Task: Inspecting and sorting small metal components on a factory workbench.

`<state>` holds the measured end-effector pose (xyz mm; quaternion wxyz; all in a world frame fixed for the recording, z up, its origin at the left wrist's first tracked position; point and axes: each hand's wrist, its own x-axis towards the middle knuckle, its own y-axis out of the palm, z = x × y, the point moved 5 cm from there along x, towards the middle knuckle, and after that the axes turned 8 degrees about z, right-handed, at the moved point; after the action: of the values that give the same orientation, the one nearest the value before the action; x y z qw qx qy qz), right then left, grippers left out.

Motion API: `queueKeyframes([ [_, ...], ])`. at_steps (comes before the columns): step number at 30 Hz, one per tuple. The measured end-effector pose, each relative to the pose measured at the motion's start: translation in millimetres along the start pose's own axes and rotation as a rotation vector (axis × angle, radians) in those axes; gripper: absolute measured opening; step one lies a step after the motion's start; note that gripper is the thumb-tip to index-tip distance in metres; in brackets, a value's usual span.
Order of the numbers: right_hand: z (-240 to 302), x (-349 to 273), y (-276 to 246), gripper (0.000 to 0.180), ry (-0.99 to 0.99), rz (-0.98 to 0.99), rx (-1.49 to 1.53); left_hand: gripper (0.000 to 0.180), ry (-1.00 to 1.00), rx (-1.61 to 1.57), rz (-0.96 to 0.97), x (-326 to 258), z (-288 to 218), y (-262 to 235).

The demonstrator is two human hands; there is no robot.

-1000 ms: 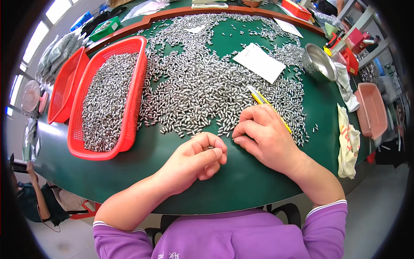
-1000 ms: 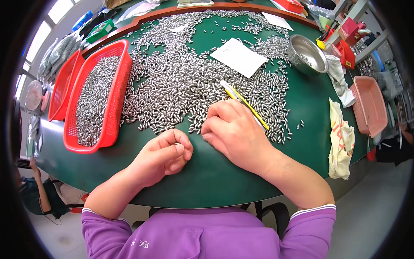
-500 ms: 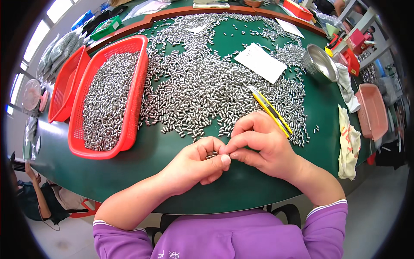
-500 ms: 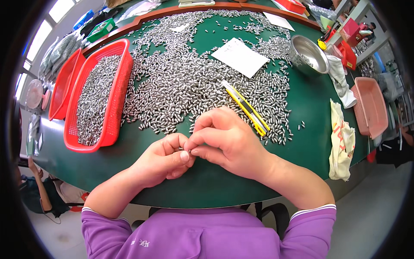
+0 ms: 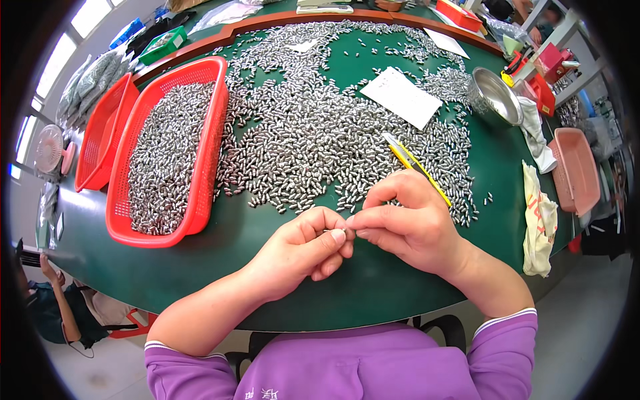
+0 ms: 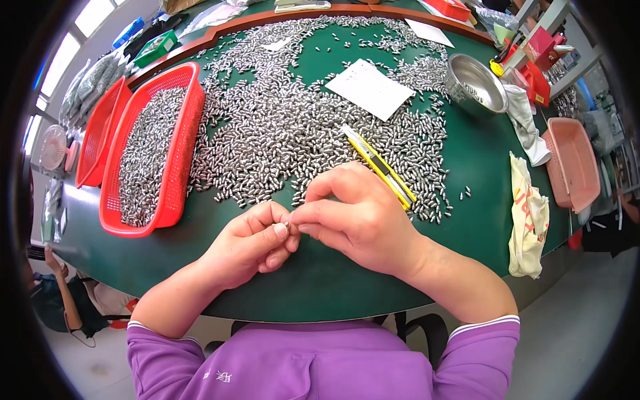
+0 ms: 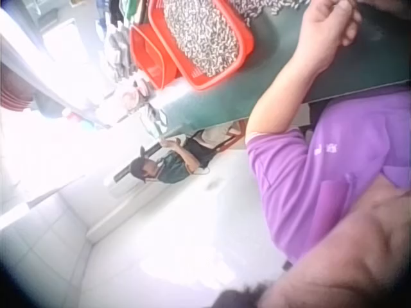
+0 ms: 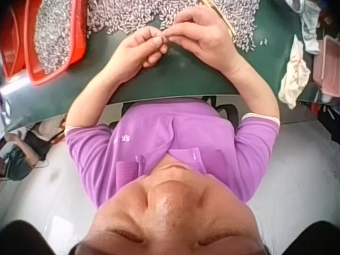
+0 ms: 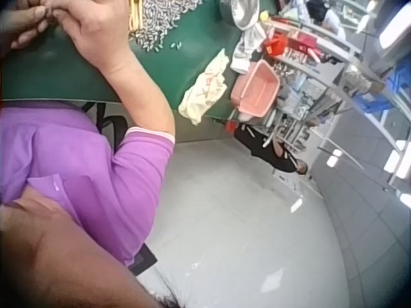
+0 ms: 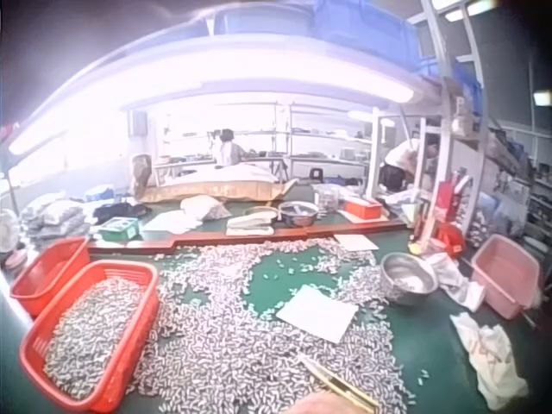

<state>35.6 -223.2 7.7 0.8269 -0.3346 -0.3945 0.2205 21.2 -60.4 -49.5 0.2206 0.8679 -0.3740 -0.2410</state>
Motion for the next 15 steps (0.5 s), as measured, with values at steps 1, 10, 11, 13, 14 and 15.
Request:
queueKeyframes([
  [1, -3.7, -0.9, 0.8, 0.017, 0.039, 0.004, -0.038, 0.014, 0.006, 0.009, 0.003, -0.1, -0.3, -0.4],
  [10, -14.1, -4.4, 9.2, 0.019, 0.074, 0.093, -0.266, 0.018, 0.065, -0.096, -0.042, -0.7, -3.2, -3.6],
  [11, -14.4, -4.3, 10.0, 0.018, 0.096, 0.099, -0.256, 0.019, 0.079, -0.096, -0.062, -1.1, -3.8, -4.8],
  [13, -13.5, -4.4, 10.1, 0.017, 0.117, 0.107, -0.246, 0.019, 0.073, -0.094, -0.07, -1.1, -3.0, -6.2],
  [14, -13.8, -4.9, 9.5, 0.016, 0.143, 0.118, -0.239, 0.018, 0.066, -0.092, -0.077, -1.0, -2.7, -6.8],
  [15, -14.7, -5.5, 9.1, 0.016, 0.169, 0.129, -0.231, 0.018, 0.067, -0.092, -0.077, -0.7, -3.5, -6.9],
])
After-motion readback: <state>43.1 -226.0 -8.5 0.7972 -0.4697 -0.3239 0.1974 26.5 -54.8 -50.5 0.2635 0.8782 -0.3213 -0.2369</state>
